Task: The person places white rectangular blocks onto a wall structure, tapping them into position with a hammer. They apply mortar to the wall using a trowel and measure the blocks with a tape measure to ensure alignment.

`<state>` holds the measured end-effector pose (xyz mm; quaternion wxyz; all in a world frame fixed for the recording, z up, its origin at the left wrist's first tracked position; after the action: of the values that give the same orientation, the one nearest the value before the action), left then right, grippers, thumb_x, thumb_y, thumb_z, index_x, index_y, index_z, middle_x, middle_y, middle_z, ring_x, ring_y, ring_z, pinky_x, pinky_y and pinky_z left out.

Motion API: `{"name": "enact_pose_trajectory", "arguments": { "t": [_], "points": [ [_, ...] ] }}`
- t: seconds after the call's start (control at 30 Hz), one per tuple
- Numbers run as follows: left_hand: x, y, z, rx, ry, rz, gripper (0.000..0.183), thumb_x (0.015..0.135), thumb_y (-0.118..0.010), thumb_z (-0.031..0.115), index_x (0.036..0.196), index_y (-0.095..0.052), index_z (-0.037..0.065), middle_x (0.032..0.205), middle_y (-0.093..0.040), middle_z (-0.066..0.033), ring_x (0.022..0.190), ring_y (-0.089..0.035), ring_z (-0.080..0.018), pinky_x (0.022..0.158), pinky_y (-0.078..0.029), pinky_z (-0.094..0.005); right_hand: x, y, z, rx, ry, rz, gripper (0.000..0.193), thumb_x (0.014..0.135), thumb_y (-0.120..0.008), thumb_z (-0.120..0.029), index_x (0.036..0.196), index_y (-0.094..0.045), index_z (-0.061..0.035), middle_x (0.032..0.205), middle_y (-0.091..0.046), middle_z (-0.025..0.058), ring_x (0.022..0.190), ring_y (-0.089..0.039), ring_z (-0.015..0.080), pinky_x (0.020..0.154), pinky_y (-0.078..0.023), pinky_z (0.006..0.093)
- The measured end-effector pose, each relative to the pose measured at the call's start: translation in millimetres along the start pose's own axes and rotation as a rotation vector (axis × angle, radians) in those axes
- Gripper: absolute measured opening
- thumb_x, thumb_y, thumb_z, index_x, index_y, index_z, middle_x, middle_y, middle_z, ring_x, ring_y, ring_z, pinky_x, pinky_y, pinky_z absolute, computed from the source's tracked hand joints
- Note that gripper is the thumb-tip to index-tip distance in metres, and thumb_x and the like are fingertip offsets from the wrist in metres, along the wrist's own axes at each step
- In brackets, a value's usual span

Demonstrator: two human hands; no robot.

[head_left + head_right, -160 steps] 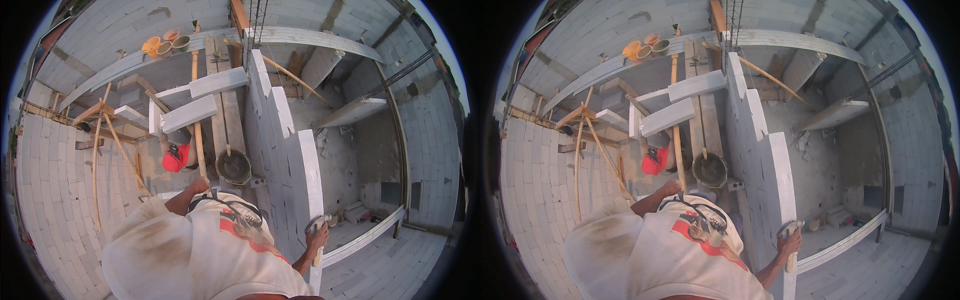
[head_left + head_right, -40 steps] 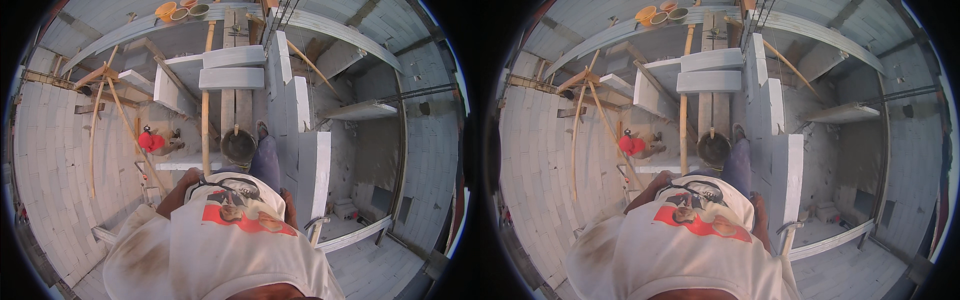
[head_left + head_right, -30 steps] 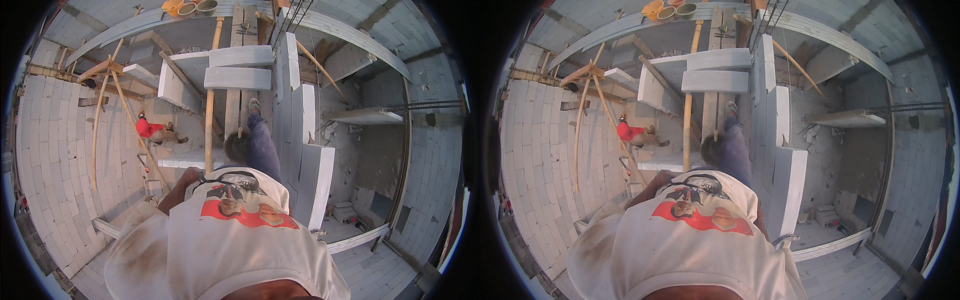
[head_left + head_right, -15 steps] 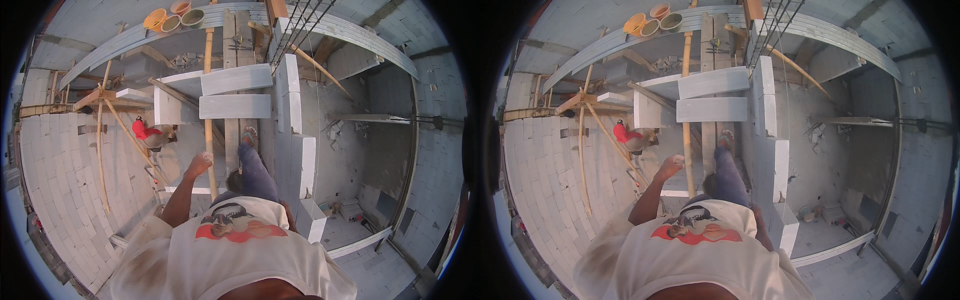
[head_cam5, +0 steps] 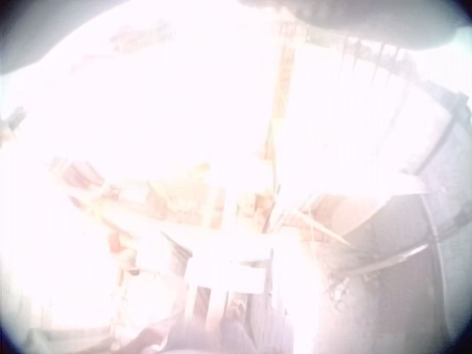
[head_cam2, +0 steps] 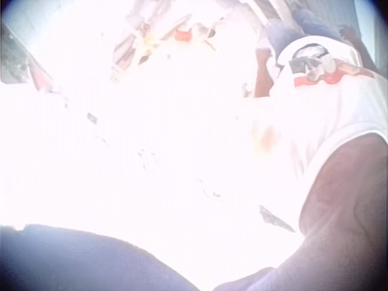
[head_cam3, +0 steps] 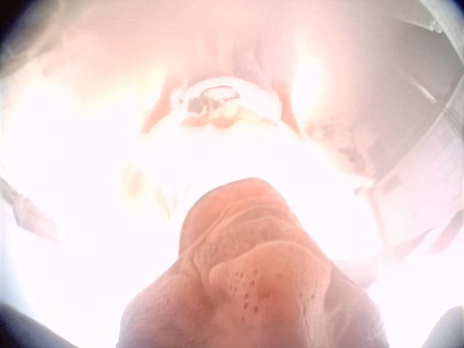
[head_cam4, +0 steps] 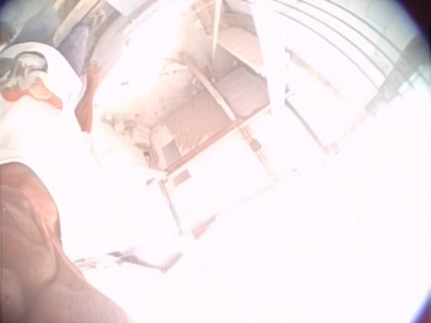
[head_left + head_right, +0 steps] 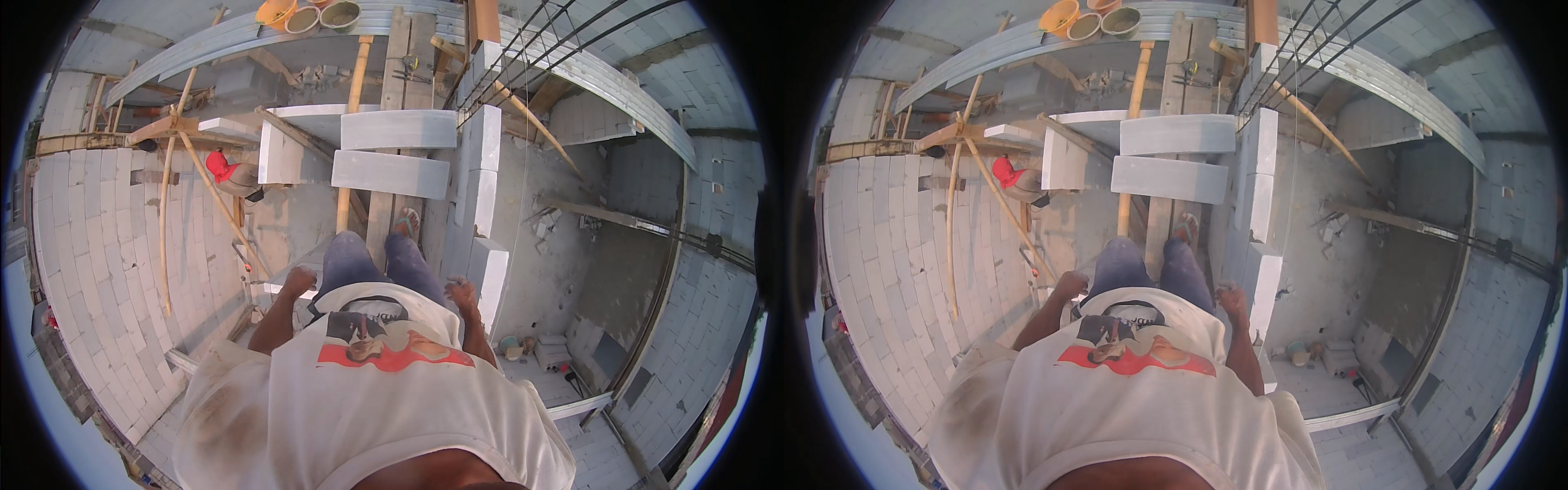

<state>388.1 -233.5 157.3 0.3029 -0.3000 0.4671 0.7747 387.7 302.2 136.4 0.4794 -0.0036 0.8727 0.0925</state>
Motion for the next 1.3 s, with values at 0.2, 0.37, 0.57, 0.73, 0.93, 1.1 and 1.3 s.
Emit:
{"name": "enact_pose_trajectory", "arguments": {
  "t": [0.2, 0.37, 0.57, 0.73, 0.93, 1.1, 1.3],
  "points": [
    [9.7, -22.3, -42.9, -0.005, -0.117, 0.199, 0.018, 0.08, -0.073, 0.021, 0.09, -0.081, 0.006, 0.092, -0.077, -0.0181, 0.081, -0.073, -0.0323, 0.075, -0.055, -0.0419, -1.6, -11.2, 5.4, -0.177, -0.016, 0.071, 0.04, 0.088, -0.071, -0.02, 0.124, -0.07, -0.0032, 0.096, -0.076, 0.0137, 0.083, -0.072, 0.0202, 0.076, -0.059, 0.0348],
    [58.0, 50.1, 41.0, -0.576, 0.188, 0.184, 0.027, 0.085, -0.069, 0.024, 0.094, -0.078, 0.0, 0.087, -0.076, -0.0155, 0.084, -0.073, -0.0228, 0.078, -0.055, -0.0376, -5.0, 0.8, 25.4, -0.336, -0.06, 0.087, 0.042, 0.087, -0.074, -0.023, 0.126, -0.074, -0.0065, 0.105, -0.079, 0.016, 0.095, -0.075, 0.0222, 0.087, -0.058, 0.0366],
    [105.4, 106.2, 66.2, -0.681, 0.082, 0.246, 0.035, 0.092, -0.067, 0.016, 0.119, -0.071, -0.006, 0.095, -0.075, -0.0108, 0.09, -0.071, -0.0187, 0.083, -0.055, -0.0321, -15.8, 3.4, 5.3, -0.24, -0.074, 0.155, 0.045, 0.087, -0.074, -0.024, 0.127, -0.073, -0.0037, 0.106, -0.079, 0.0169, 0.097, -0.076, 0.022, 0.087, -0.059, 0.0355],
    [84.8, 119.3, 71.5, -0.742, 0.117, 0.277, 0.036, 0.088, -0.067, 0.019, 0.115, -0.073, -0.004, 0.094, -0.075, -0.011, 0.084, -0.071, -0.0181, 0.079, -0.054, -0.0324, -6.2, 3.4, -13.4, -0.244, -0.06, 0.097, 0.045, 0.089, -0.072, -0.022, 0.129, -0.07, -0.002, 0.1, -0.078, 0.0149, 0.089, -0.075, 0.02, 0.08, -0.059, 0.0345],
    [65.3, 69.0, -8.3, -0.737, 0.152, 0.105, 0.018, 0.083, -0.066, 0.015, 0.089, -0.075, 0.001, 0.082, -0.073, -0.0084, 0.073, -0.066, -0.0176, 0.068, -0.051, -0.0339, 35.4, -5.4, -45.0, -0.181, 0.077, 0.112, 0.037, 0.095, -0.067, -0.016, 0.128, -0.068, 0.0002, 0.086, -0.073, 0.01, 0.073, -0.069, 0.017, 0.067, -0.056, 0.0322],
    [56.9, 36.7, -74.0, 0.089, -0.522, 0.255, 0.013, 0.081, -0.065, 0.014, 0.079, -0.072, 0.004, 0.071, -0.067, -0.0102, 0.065, -0.062, -0.0204, 0.063, -0.048, -0.0374, 40.9, -23.6, -70.8, -0.191, 0.174, 0.119, 0.037, 0.095, -0.069, -0.017, 0.126, -0.069, 0.0014, 0.086, -0.074, 0.0107, 0.073, -0.07, 0.0162, 0.066, -0.056, 0.0313],
    [64.5, 76.0, -19.8, -0.681, 0.167, 0.114, 0.015, 0.082, -0.064, 0.015, 0.083, -0.073, 0.002, 0.081, -0.072, -0.0142, 0.073, -0.069, -0.0237, 0.068, -0.052, -0.0369, 37.1, -24.3, -68.2, -0.327, 0.04, 0.084, 0.038, 0.096, -0.069, -0.019, 0.127, -0.069, 0.0026, 0.088, -0.075, 0.012, 0.072, -0.07, 0.0181, 0.065, -0.057, 0.0332]
  ]
}}
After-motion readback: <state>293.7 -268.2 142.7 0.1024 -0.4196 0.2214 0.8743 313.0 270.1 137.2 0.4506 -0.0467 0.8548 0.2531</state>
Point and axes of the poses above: each hand's wrist, its own x-axis towards the middle knuckle, its own y-axis out of the back of the hand, z = x × y, the point moved 1 cm from there along x, towards the middle knuckle
